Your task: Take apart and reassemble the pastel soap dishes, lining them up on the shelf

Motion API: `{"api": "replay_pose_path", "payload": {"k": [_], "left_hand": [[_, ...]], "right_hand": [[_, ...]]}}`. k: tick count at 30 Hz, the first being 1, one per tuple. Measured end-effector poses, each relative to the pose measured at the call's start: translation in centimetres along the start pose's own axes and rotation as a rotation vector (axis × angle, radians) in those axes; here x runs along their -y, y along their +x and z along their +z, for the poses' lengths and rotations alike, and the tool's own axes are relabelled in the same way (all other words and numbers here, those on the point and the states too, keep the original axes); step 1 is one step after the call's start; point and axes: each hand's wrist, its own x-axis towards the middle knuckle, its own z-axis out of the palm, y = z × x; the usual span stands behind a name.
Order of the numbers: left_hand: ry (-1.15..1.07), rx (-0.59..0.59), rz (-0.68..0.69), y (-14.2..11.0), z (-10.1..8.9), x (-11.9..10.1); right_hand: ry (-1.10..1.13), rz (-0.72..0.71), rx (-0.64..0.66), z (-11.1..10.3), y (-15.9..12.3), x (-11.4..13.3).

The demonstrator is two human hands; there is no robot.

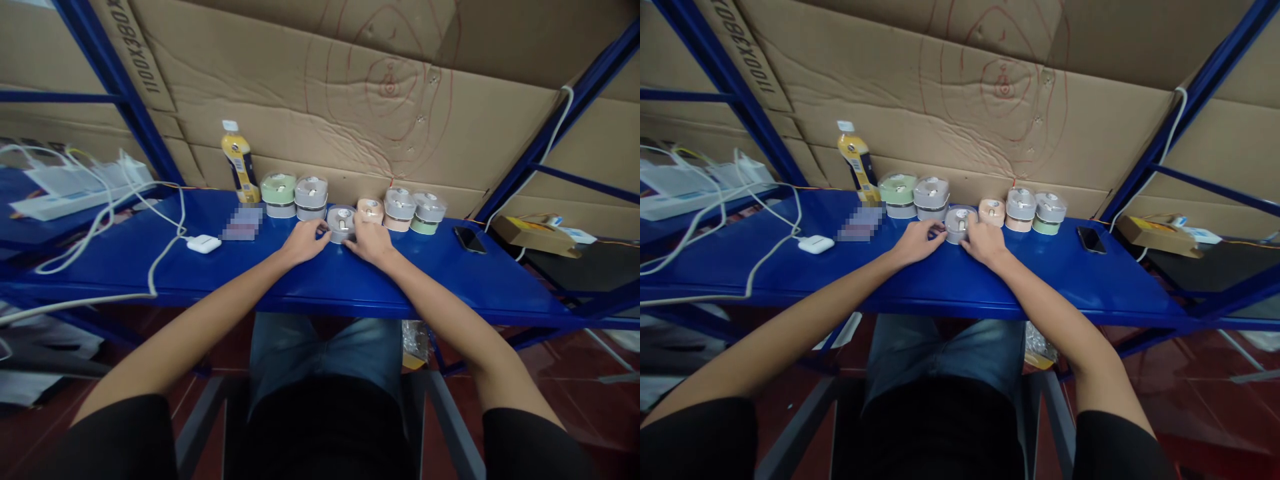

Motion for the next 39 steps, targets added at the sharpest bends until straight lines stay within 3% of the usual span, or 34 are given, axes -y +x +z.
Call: {"api": "replay_pose_path", "payload": {"k": [6, 10, 16, 23, 32, 39], "left_hand": [[0.06, 0.052, 0.063, 0.4, 0.1, 0.0], [0.177, -0.018, 0.097, 1.6, -1.0, -0.3], [0.37, -0.199, -0.077, 6.2, -3.1, -0.5], [0.523, -0.091, -0.228, 10.6, -1.9, -0.2], [0.491, -0.12, -0.211, 10.0, -0.7, -1.4], [0.406, -0.155, -0.294, 9.0, -1.9, -1.8]], "right_hand": [[0.011, -0.023, 0.0, 0.9, 2.4, 0.7], [-0.024, -0.046, 0.014, 1.6, 4.0, 0.8], [0.007, -0.031, 0.008, 2.2, 4.0, 0.6], [0.076, -0.008, 0.021, 2.1, 3.0, -0.4], [0.141, 0.012, 0.01, 2.1, 3.0, -0.8], [0.226, 0.056, -0.01, 2.0, 3.4, -1.9]]}}
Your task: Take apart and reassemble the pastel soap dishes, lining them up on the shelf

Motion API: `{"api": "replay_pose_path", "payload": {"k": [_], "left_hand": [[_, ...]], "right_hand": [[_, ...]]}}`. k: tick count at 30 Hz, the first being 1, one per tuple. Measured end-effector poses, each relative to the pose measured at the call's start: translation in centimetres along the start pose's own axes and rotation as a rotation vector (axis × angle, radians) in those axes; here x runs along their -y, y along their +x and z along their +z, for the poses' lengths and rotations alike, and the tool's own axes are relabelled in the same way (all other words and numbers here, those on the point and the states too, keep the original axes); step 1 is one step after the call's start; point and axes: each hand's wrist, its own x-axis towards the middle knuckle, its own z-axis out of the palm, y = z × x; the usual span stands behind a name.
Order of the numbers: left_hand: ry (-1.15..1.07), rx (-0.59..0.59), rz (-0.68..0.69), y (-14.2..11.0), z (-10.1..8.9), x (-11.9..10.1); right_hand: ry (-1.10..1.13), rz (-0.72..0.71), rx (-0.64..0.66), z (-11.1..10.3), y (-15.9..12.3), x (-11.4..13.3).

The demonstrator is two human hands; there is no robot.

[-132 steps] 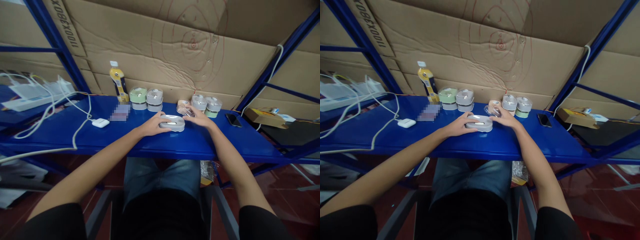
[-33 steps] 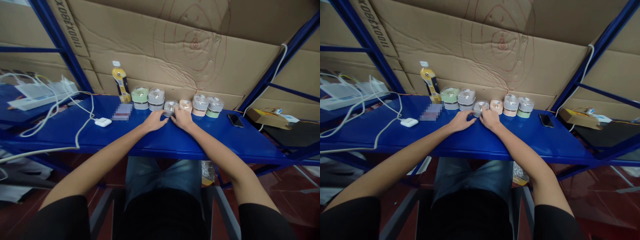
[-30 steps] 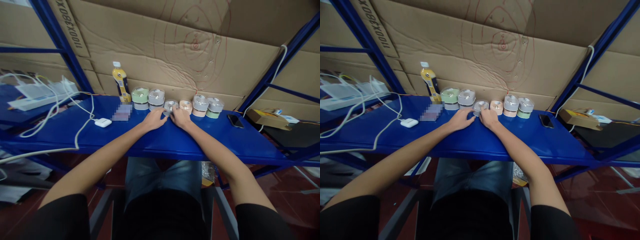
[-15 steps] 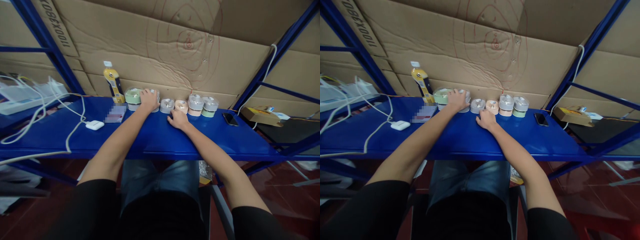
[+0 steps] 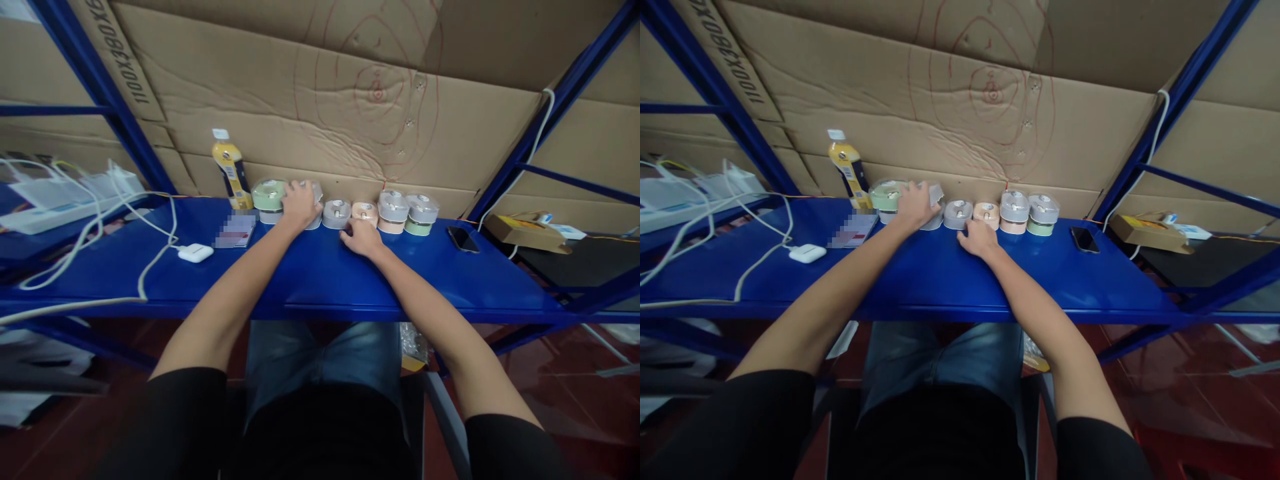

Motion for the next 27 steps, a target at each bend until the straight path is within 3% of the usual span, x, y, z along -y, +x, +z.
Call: {"api": "replay_pose_path", "payload": {"k": [9, 12, 15, 18, 21, 24, 27], "left_hand": [[-0.138, -0.123, 0.077, -0.9, -0.8, 0.9], [-0.229, -0.152, 0.233, -1.8, -1.4, 1.1], [-0.308, -0.141, 0.453, -4.4, -2.1, 1.5], [-0.375, -0.063, 0.684, -7.8, -2.4, 1.7], [-0.419, 0.053, 0.856, -10.4, -2.1, 1.9], [-0.448, 0.147, 0.9, -11.5, -1.2, 2.2], [-0.494, 0.169, 0.839, -11.4, -0.3, 2.8]], "right_hand": [[0.114, 0.05, -0.074, -0.3, 0.6, -1.2], [0.251, 0.05, -0.217, -0.9, 1.0, -2.2], [0.445, -0.063, -0.361, -2.2, 0.9, -4.1], [0.582, -0.26, -0.191, -3.3, -0.1, -5.9], [0.634, -0.37, 0.023, -3.6, -1.5, -6.7], [0.59, -0.415, 0.122, -3.1, -2.4, -6.3], [0.528, -0.418, 0.116, -2.4, -2.9, -5.5]]}}
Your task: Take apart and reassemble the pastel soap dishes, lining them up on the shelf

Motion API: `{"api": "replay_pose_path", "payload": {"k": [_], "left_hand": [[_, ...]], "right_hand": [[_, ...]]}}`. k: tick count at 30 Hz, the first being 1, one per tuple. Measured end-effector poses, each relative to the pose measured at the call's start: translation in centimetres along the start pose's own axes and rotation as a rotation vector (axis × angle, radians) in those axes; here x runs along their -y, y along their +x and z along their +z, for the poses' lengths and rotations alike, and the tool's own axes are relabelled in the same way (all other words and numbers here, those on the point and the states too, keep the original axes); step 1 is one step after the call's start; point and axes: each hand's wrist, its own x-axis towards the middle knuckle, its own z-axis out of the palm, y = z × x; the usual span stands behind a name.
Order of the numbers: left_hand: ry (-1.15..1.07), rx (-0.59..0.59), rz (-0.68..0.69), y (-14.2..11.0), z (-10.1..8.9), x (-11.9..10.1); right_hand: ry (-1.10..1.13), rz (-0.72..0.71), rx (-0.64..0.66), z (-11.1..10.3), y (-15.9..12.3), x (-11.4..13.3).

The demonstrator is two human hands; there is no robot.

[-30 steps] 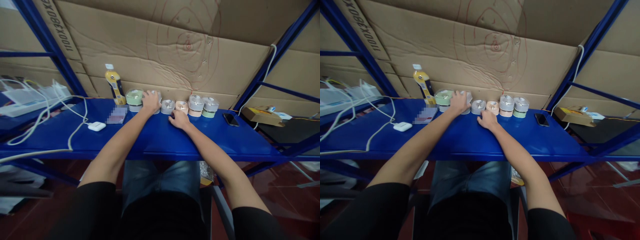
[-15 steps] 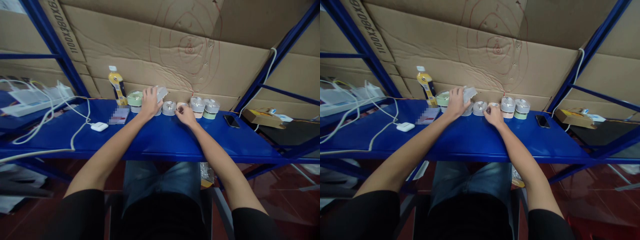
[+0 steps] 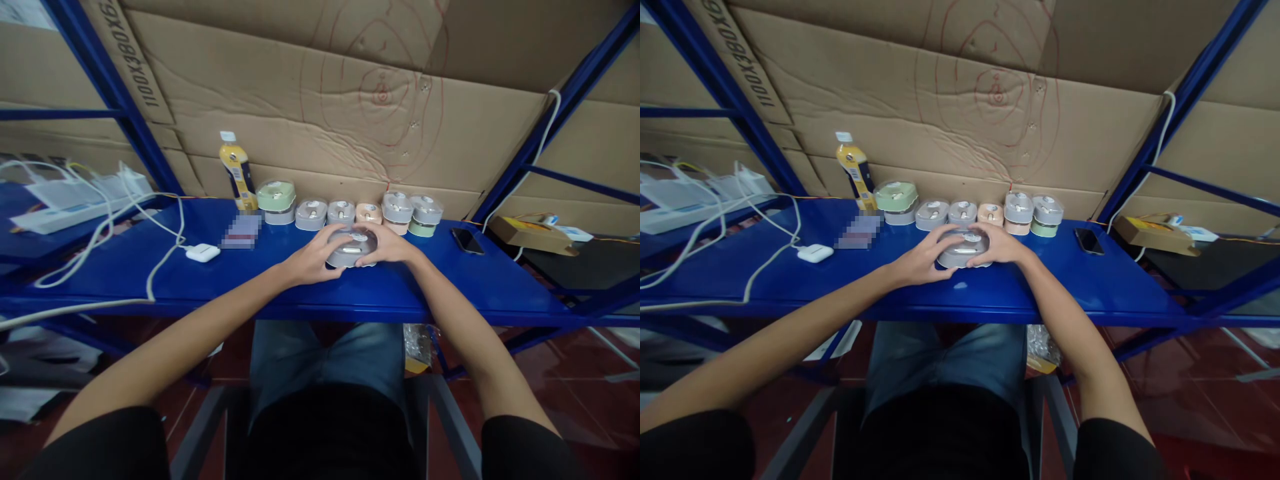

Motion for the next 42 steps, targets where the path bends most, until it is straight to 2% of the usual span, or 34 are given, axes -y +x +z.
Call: {"api": "replay_pose_path", "payload": {"k": [4, 7, 9, 16, 20, 23, 26, 29, 35, 42], "left_hand": [[-0.111, -0.049, -0.192, 0.0, 0.2, 1.3], [-0.211, -0.007, -0.326, 0.1, 0.2, 1.7], [-0.243, 0.012, -0.36, 0.2, 0.3, 1.8], [-0.287, -0.003, -0.331, 0.1, 1.0, 2.5], [-0.294, -0.006, -0.295, -0.1, 1.1, 3.0], [-0.224, 0.002, -0.278, -0.3, 0.7, 3.0], [-0.131, 0.077, -0.187, -0.4, 0.3, 2.6], [-0.081, 0.129, -0.14, -0.5, 0.1, 2.1], [-0.05, 0.064, -0.18, -0.3, -0.2, 2.1], [0.058, -0.05, -0.371, -0.8, -1.8, 5.0]], "right_hand": [[-0.053, -0.016, -0.03, 1.0, 0.2, 0.8], [-0.095, -0.025, -0.018, 1.4, 0.3, 1.0], [-0.123, -0.021, 0.006, 1.7, 0.3, 1.0], [-0.163, -0.074, 0.014, 2.5, 0.5, 1.9], [-0.116, -0.055, -0.015, 1.7, 0.3, 2.1], [-0.065, 0.014, -0.098, -0.1, -0.2, 1.1], [-0.069, 0.16, -0.224, -2.0, -0.7, -0.2], [-0.08, 0.266, -0.28, -2.7, -1.0, -0.9], [-0.087, 0.306, -0.26, -2.8, -0.9, -1.1], [-0.117, 0.414, -0.095, -4.3, -1.5, -2.1]]}}
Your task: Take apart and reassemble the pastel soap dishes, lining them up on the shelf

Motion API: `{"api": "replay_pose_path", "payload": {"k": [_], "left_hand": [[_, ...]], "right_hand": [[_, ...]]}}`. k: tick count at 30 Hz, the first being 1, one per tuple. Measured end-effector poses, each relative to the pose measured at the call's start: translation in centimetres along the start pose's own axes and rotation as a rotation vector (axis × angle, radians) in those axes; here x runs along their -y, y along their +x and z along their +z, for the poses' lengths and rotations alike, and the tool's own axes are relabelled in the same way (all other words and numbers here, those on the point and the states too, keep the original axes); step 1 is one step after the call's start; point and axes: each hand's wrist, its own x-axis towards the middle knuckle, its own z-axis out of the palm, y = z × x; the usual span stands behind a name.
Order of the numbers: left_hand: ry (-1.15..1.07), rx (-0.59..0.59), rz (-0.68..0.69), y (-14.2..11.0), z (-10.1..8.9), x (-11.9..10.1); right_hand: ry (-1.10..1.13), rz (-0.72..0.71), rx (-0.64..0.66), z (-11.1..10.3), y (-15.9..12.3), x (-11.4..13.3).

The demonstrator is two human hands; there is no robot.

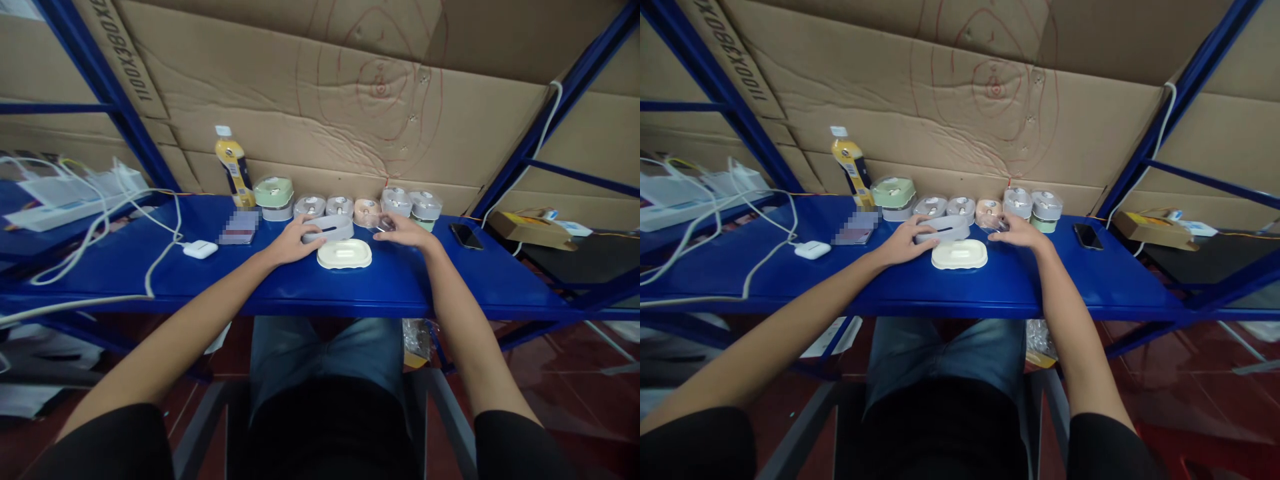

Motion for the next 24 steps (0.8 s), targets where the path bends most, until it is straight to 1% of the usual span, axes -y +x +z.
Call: {"api": "replay_pose_path", "payload": {"k": [4, 8, 12, 15, 18, 20, 22, 24], "left_hand": [[0.035, 0.015, -0.118, 0.2, 0.1, 1.1], [0.027, 0.021, -0.15, 0.4, 0.4, 1.5], [-0.022, -0.014, -0.128, 0.4, 0.3, 1.6], [-0.074, -0.049, -0.052, 0.2, 0.3, 0.8], [-0.109, -0.02, 0.047, -0.1, 0.6, -0.7], [-0.125, 0.023, 0.096, -0.2, 1.0, -1.9], [-0.141, 0.059, 0.126, -0.1, 1.5, -2.9], [-0.155, 0.078, 0.137, 0.0, 1.9, -3.6]], "right_hand": [[-0.054, 0.016, 0.091, 0.1, 0.2, -0.8], [-0.079, -0.003, 0.12, 0.5, 0.6, -1.3], [-0.065, -0.041, 0.125, 0.7, 0.9, -1.9], [-0.043, -0.071, 0.115, 0.7, 1.0, -2.1], [-0.042, 0.004, 0.068, 0.5, 0.9, -1.7], [-0.041, 0.042, -0.007, 0.3, 0.6, -1.2], [-0.006, -0.007, -0.098, 0.2, 0.3, -0.5], [0.061, -0.13, -0.154, 0.3, 0.0, 0.4]]}}
